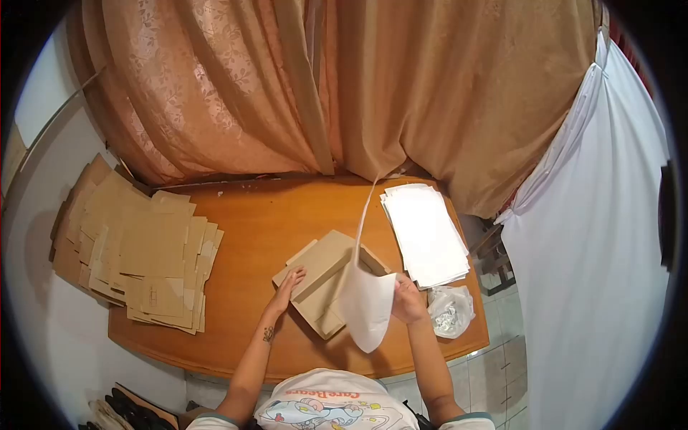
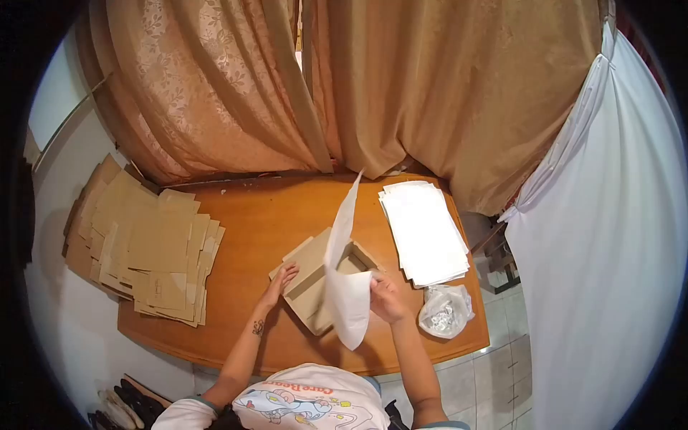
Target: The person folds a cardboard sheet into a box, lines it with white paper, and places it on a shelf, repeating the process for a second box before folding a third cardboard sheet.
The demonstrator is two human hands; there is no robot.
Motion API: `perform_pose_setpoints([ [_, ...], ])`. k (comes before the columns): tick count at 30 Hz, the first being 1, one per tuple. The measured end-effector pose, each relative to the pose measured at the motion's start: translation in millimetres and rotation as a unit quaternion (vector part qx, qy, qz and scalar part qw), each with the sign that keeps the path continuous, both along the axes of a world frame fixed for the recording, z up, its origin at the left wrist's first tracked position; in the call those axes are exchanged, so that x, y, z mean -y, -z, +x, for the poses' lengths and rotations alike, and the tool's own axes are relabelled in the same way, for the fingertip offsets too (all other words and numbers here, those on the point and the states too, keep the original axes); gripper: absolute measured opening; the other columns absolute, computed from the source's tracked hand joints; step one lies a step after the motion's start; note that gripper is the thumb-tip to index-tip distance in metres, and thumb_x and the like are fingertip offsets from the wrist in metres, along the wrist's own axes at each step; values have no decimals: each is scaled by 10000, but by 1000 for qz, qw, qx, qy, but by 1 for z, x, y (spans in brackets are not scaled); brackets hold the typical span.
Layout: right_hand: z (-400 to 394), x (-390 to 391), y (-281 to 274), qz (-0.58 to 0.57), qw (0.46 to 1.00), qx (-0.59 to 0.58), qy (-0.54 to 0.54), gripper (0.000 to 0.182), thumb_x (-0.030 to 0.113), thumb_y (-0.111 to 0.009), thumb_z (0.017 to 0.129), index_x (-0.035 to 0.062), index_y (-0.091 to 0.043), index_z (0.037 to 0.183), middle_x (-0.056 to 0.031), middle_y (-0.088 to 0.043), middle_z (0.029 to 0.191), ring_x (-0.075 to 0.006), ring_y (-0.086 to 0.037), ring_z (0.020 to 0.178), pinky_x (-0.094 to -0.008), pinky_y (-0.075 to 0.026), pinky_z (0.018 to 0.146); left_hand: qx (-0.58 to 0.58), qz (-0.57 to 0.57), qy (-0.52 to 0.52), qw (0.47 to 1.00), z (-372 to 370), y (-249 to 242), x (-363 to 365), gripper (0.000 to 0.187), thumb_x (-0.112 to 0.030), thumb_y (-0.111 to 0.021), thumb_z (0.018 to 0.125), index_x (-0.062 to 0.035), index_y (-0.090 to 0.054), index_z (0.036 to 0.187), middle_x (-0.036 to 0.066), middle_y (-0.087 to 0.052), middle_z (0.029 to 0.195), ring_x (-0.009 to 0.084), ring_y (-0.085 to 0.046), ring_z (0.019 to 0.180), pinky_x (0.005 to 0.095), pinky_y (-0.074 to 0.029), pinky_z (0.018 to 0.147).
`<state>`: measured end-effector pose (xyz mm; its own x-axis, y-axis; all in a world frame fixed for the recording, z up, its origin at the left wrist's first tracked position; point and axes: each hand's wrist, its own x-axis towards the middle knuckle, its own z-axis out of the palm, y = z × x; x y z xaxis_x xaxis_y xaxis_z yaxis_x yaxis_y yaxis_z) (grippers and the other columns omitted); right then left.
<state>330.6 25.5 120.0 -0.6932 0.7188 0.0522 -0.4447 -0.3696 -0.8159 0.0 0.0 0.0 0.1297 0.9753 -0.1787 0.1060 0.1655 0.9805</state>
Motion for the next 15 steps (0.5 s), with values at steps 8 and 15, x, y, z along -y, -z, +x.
perform_pose_setpoints([
  [8,9,-2,14,-106,960,48,255,377,243,-471,976,14,-454,1276,-89,-586,1185,-170,-590,1038,-353,-481,883,342,-102,0,934,55,-17,-11,682,-526,-335,964,-85,-211,1469,106,-292,1483,214,-312,1352,380,-290,1099],
  [15,56,19,69,-72,884,303,349,268,233,-514,956,54,-552,1152,-29,-663,928,-115,-632,768,-260,-512,678,401,-64,-166,899,31,4,-30,478,-44,-598,886,-79,-409,1324,53,-615,1110,146,-616,956,265,-525,793],
])
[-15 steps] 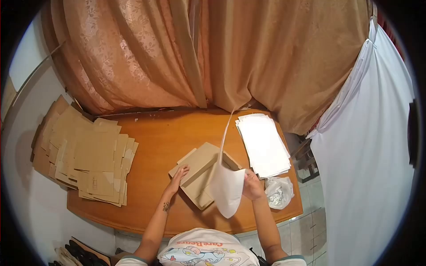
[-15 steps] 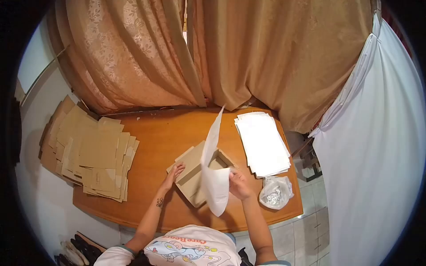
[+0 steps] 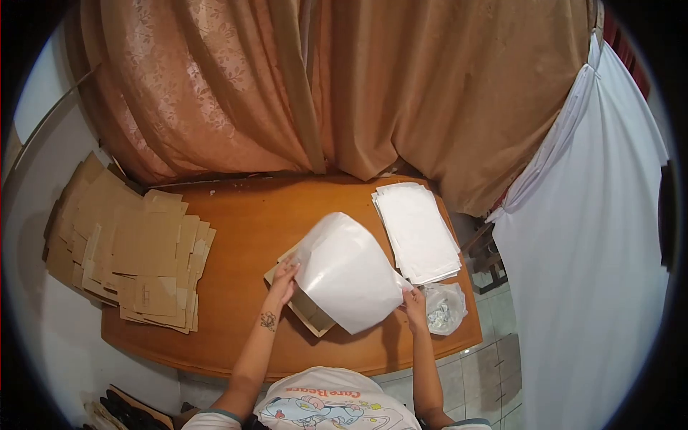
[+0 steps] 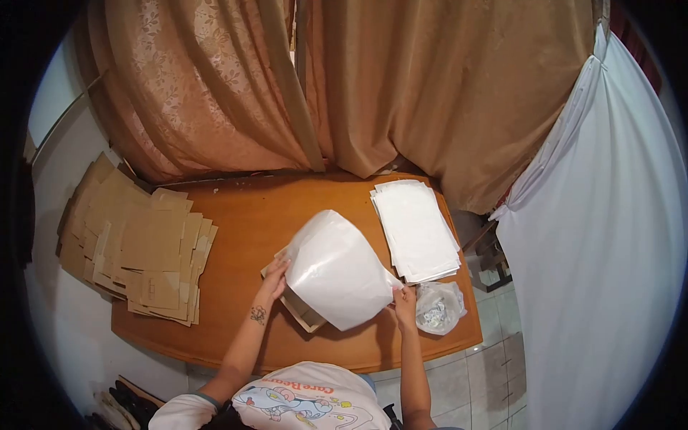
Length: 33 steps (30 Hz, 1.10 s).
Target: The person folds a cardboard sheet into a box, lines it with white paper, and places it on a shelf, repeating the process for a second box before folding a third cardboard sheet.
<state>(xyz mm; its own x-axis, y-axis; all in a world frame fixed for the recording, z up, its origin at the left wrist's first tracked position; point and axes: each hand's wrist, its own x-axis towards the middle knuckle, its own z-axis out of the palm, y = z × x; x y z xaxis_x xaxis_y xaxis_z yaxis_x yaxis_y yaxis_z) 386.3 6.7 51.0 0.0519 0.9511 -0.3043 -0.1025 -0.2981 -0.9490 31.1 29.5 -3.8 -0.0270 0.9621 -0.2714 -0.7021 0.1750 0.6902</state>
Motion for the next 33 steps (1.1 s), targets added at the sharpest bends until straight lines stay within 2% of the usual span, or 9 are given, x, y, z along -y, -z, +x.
perform_pose_setpoints([
  [3,2,2,21,26,1000,2,14,210,190,-529,944,51,-565,1097,-31,-660,881,-114,-630,713,-244,-514,635,-35,30,-52,998,-21,-12,-3,474,-32,-606,879,-88,-421,1313,79,-622,1102,155,-622,944,267,-514,795],
  [9,-28,-2,32,119,970,207,42,171,98,-671,819,-18,-563,882,-17,-592,739,-67,-514,582,-239,-378,488,-372,-67,-114,919,-66,-5,1,576,-37,-685,805,-32,-404,1308,191,-543,1216,209,-574,997,292,-488,825],
  [13,-37,-9,61,160,948,273,29,173,69,-645,838,-27,-546,943,-39,-602,748,-89,-535,607,-250,-408,506,-392,-59,-175,901,-74,14,6,654,-36,-699,788,-32,-356,1345,202,-508,1252,223,-575,965,291,-491,815],
  [15,-35,-13,80,64,980,185,44,256,66,-625,849,-74,-528,1040,-145,-658,882,-183,-652,858,-281,-508,720,-471,-50,-170,864,-61,3,14,777,-35,-713,773,-42,-269,1410,196,-468,1293,248,-553,1056,292,-498,823],
  [20,-62,1,77,124,973,134,139,267,17,-580,873,-91,-485,1099,-182,-635,976,-204,-644,879,-285,-518,752,-403,70,-189,893,-22,-11,35,927,-133,-751,752,-82,-167,1471,193,-268,1454,337,-371,1302,417,-430,975],
  [22,-68,1,79,133,969,136,156,263,4,-567,880,-94,-475,1105,-194,-627,1003,-209,-642,888,-286,-520,762,-666,55,-168,725,-9,-16,41,954,-173,-766,736,-71,-165,1471,211,-175,1497,394,-230,1366,474,-279,1083],
  [23,-70,0,79,126,971,128,160,287,13,-560,890,-93,-455,1135,-187,-614,1044,-208,-628,931,-285,-505,794,-655,59,-154,737,-6,-10,41,930,-201,-765,734,-46,-204,1459,231,-153,1504,421,-105,1393,488,-172,1120],
  [31,-71,-2,74,165,955,181,168,309,47,-591,883,-58,-455,1139,-192,-625,983,-262,-647,871,-329,-521,763,-713,77,-58,694,2,-30,24,785,-268,-708,793,-16,-304,1417,235,-258,1473,433,-147,1384,483,-210,1110],
  [33,-72,5,37,25,944,305,121,428,125,-614,869,-45,-428,1214,-224,-569,1140,-346,-585,1031,-410,-460,889,-714,65,-52,695,2,-37,15,769,-267,-697,803,-12,-306,1414,230,-286,1463,432,-164,1381,476,-216,1111],
])
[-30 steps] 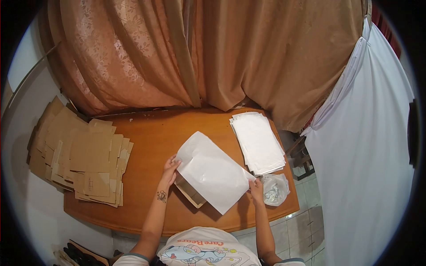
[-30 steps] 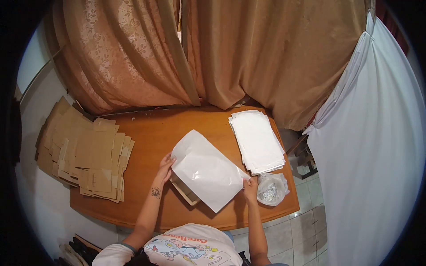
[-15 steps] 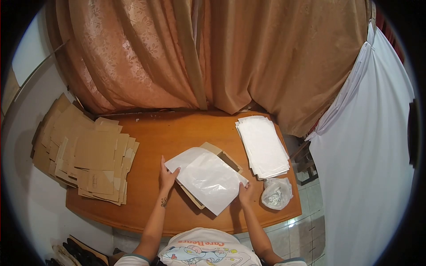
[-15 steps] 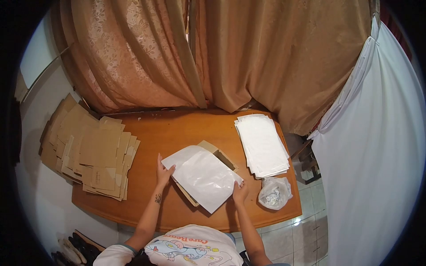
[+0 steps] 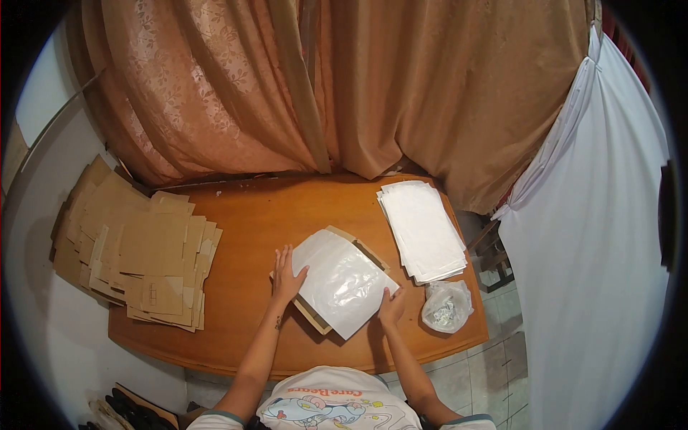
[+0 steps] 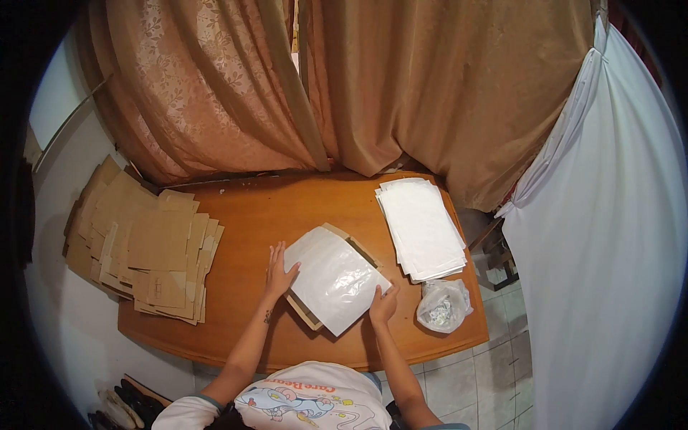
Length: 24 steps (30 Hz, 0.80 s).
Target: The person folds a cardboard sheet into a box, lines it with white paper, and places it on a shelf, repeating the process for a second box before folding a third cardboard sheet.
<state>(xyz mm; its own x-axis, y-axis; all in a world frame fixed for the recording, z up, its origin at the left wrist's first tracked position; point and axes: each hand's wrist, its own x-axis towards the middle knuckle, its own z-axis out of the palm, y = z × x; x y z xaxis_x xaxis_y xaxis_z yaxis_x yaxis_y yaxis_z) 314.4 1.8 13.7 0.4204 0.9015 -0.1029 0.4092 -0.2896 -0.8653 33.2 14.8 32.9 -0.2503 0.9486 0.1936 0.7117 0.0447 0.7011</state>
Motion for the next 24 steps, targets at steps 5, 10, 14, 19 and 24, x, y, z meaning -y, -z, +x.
perform_pose_setpoints([
  [5,-32,-1,-48,152,957,237,-76,598,162,-609,841,-45,-342,1334,-252,-367,1367,-402,-332,1279,-460,-247,1069,-39,10,61,997,4,2,-24,591,-217,-573,889,-5,-345,1391,205,-321,1453,418,-213,1370,460,-242,1106],
  [10,-103,-15,-37,132,913,307,-235,710,282,-559,864,-55,-257,1411,-286,-128,1495,-417,-118,1396,-546,-163,1099,-63,-11,132,989,10,18,-30,451,-168,-463,935,-17,-410,1357,209,-339,1442,428,-239,1355,458,-246,1106],
  [14,-134,-18,4,114,906,313,-262,718,320,-540,874,-55,-254,1415,-292,-113,1498,-421,-101,1399,-575,-134,1096,-105,-28,164,980,10,31,-27,428,-170,-399,957,-36,-412,1364,204,-333,1447,423,-247,1354,456,-247,1107],
  [19,-139,-16,39,52,902,351,-244,741,413,-484,894,-43,-246,1428,-275,-150,1498,-402,-106,1404,-586,-117,1095,-114,-77,192,972,12,23,-18,441,-200,-372,972,-44,-386,1385,195,-308,1465,408,-235,1363,454,-232,1114],
  [24,-142,-24,50,5,901,359,-245,736,417,-450,907,-35,-216,1440,-263,-131,1509,-394,-81,1411,-598,-77,1095,-130,-65,209,967,19,28,-20,500,-194,-422,938,-34,-341,1405,203,-300,1465,408,-226,1368,460,-227,1116],
])
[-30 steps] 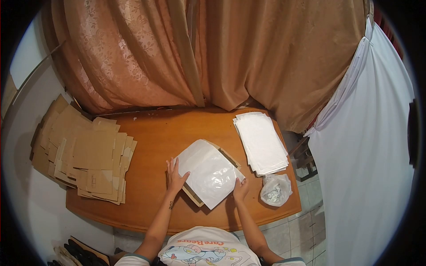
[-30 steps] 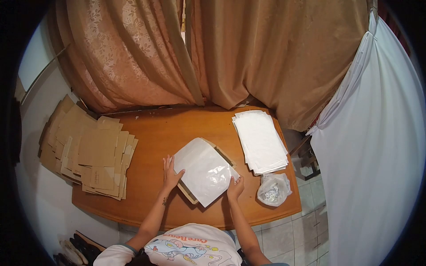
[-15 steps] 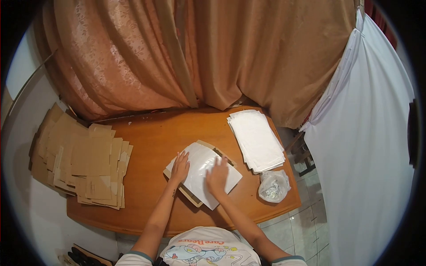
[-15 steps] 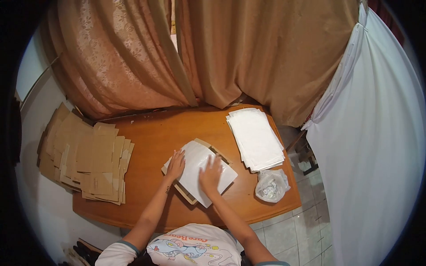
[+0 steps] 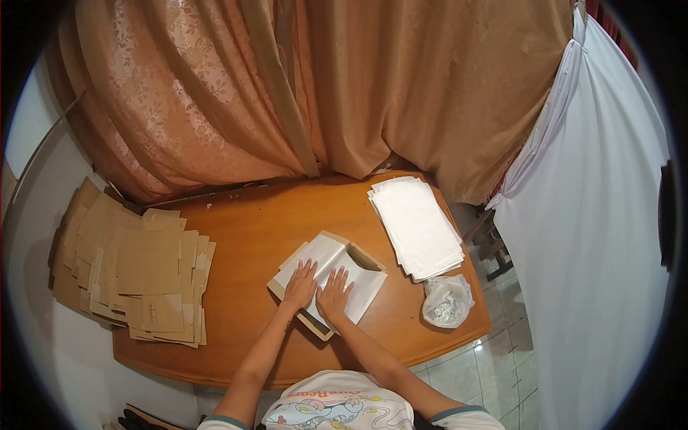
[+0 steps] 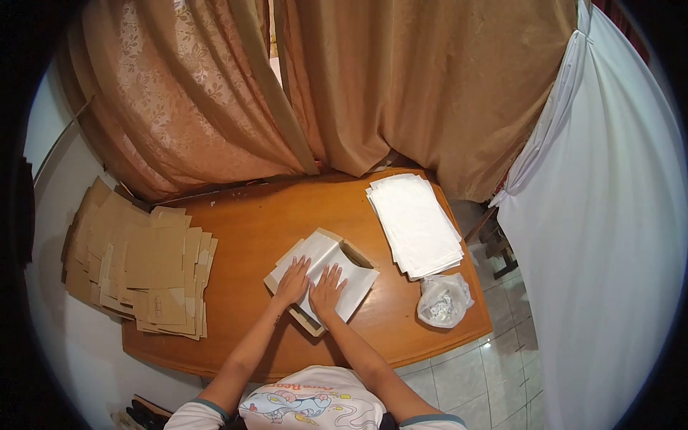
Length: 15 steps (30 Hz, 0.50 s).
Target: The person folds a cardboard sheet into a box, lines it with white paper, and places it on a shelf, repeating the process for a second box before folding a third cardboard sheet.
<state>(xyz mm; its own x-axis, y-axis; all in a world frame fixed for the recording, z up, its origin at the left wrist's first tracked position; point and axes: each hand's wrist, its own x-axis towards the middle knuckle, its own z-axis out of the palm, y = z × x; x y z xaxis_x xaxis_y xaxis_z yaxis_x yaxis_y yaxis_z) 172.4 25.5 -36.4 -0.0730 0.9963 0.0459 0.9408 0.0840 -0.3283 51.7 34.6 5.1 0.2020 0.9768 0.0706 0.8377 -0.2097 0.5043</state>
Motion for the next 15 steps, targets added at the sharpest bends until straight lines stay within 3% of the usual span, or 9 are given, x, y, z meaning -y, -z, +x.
perform_pose_setpoints([
  [3,0,-4,9,-22,1000,-19,11,747,425,-429,911,-32,-184,1449,-256,-107,1517,-392,-53,1415,-608,-44,1092,-13,-2,4,1000,7,-1,2,542,-146,-465,905,-26,-316,1412,217,-296,1462,432,-234,1358,468,-226,1114],
  [8,-3,-11,11,-129,990,59,10,767,511,-344,932,39,-97,1484,-241,-19,1532,-395,8,1418,-629,-1,1078,-24,-14,4,1000,12,-5,12,595,-80,-462,881,-51,-261,1441,216,-252,1482,426,-222,1365,487,-226,1108],
  [15,-4,-15,14,-199,975,97,33,747,507,-325,946,90,-37,1495,-237,25,1533,-404,44,1415,-660,-19,1059,-34,-16,-13,999,14,-5,15,612,-33,-453,874,-59,-244,1449,222,-248,1483,425,-215,1369,509,-225,1100],
])
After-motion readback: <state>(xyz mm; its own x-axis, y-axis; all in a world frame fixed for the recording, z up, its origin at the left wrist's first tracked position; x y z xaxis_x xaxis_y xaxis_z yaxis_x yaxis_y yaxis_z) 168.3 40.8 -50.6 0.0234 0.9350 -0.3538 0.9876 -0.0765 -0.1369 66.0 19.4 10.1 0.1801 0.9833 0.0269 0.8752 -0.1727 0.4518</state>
